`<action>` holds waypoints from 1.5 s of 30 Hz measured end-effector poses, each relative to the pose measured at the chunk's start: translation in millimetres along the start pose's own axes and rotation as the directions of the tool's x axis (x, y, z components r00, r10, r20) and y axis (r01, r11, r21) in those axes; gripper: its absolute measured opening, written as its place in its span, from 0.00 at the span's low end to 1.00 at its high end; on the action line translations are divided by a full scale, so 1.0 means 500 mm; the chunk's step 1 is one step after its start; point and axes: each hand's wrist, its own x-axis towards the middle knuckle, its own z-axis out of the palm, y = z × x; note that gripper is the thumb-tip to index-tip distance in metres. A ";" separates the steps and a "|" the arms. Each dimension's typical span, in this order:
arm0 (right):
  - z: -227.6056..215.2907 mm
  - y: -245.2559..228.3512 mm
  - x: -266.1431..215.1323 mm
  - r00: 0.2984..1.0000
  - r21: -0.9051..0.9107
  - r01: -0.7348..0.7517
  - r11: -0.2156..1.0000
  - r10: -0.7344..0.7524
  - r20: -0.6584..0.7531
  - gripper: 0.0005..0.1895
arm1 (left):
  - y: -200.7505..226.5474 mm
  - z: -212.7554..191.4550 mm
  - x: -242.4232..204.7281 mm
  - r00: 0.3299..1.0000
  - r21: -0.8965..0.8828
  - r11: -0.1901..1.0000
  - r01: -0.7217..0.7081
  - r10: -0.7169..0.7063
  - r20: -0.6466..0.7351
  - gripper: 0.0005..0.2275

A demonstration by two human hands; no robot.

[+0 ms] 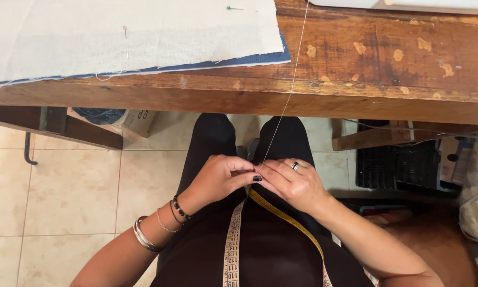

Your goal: Threading a sewing machine and its components with a white thread on a wooden workbench.

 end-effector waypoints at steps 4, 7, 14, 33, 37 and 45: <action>-0.002 0.022 -0.018 0.996 0.185 -0.081 0.979 0.072 0.058 0.15 | 0.005 -0.004 -0.003 1.000 -0.028 1.000 -0.003 0.002 -0.026 0.12; 0.002 0.035 -0.030 0.922 0.439 -0.386 0.811 0.319 0.221 0.28 | 0.010 -0.001 -0.010 0.966 0.154 0.964 -0.216 0.234 -0.111 0.13; 0.030 0.050 -0.032 0.802 0.622 -0.595 0.509 0.421 0.423 0.10 | -0.015 0.017 0.000 0.816 0.467 0.764 -0.446 0.561 -0.139 0.08; -0.028 0.030 0.043 0.981 0.239 -0.184 0.953 0.193 -0.017 0.18 | 0.047 -0.024 0.033 0.973 -0.128 0.970 -0.205 0.189 -0.129 0.10; -0.010 0.065 0.004 0.935 0.439 -0.334 0.834 0.351 0.044 0.33 | 0.067 -0.029 0.030 0.921 0.036 0.938 -0.346 0.346 -0.179 0.12; -0.024 0.067 0.045 0.864 0.607 -0.481 0.632 0.457 0.209 0.10 | 0.087 -0.025 0.047 0.732 0.447 0.701 -0.556 0.667 -0.136 0.08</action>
